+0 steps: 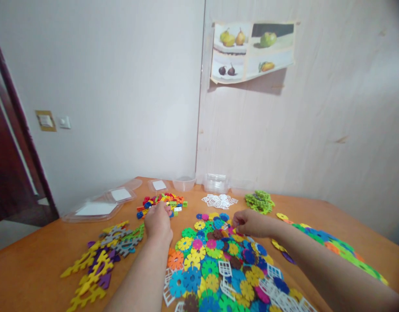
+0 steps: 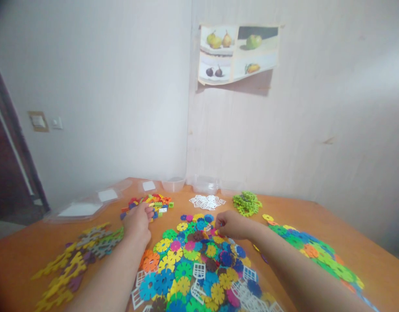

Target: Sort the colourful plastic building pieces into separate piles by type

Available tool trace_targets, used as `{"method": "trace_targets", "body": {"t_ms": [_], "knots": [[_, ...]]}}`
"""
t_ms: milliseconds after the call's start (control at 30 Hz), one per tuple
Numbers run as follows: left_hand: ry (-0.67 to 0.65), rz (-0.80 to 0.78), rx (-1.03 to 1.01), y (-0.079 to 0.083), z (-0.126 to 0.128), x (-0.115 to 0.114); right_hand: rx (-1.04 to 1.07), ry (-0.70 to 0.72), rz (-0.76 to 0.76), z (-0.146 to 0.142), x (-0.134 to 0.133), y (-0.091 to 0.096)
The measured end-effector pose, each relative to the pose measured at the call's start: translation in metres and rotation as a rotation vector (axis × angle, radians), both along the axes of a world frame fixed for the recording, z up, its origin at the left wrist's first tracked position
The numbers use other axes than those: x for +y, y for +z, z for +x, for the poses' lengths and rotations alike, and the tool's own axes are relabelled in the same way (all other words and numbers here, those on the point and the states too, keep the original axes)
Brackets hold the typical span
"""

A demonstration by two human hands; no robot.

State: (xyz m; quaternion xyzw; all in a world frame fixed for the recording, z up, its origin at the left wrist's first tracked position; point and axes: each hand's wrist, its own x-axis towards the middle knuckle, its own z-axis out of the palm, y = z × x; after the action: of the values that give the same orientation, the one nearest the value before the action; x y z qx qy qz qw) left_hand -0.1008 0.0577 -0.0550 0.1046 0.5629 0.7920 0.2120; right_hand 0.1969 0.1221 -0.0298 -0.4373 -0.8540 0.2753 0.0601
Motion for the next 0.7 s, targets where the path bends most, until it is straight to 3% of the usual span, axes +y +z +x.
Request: {"method": "trace_targets", "body": {"t_ms": [300, 433, 533, 700], "knots": [[0.006, -0.006, -0.002, -0.005, -0.004, 0.002, -0.048, 0.063, -0.089, -0.003, 0.011, 0.000], [0.021, 0.037, -0.021, -0.008, -0.006, 0.004, 0.026, -0.017, -0.072, -0.012, 0.007, 0.007], [0.049, 0.043, -0.026, -0.008, -0.007, 0.004, 0.219, -0.098, -0.040, -0.034, 0.000, 0.017], [0.087, 0.011, -0.052, -0.006, -0.009, 0.003, 0.457, -0.149, -0.161, -0.097, -0.003, 0.020]]}}
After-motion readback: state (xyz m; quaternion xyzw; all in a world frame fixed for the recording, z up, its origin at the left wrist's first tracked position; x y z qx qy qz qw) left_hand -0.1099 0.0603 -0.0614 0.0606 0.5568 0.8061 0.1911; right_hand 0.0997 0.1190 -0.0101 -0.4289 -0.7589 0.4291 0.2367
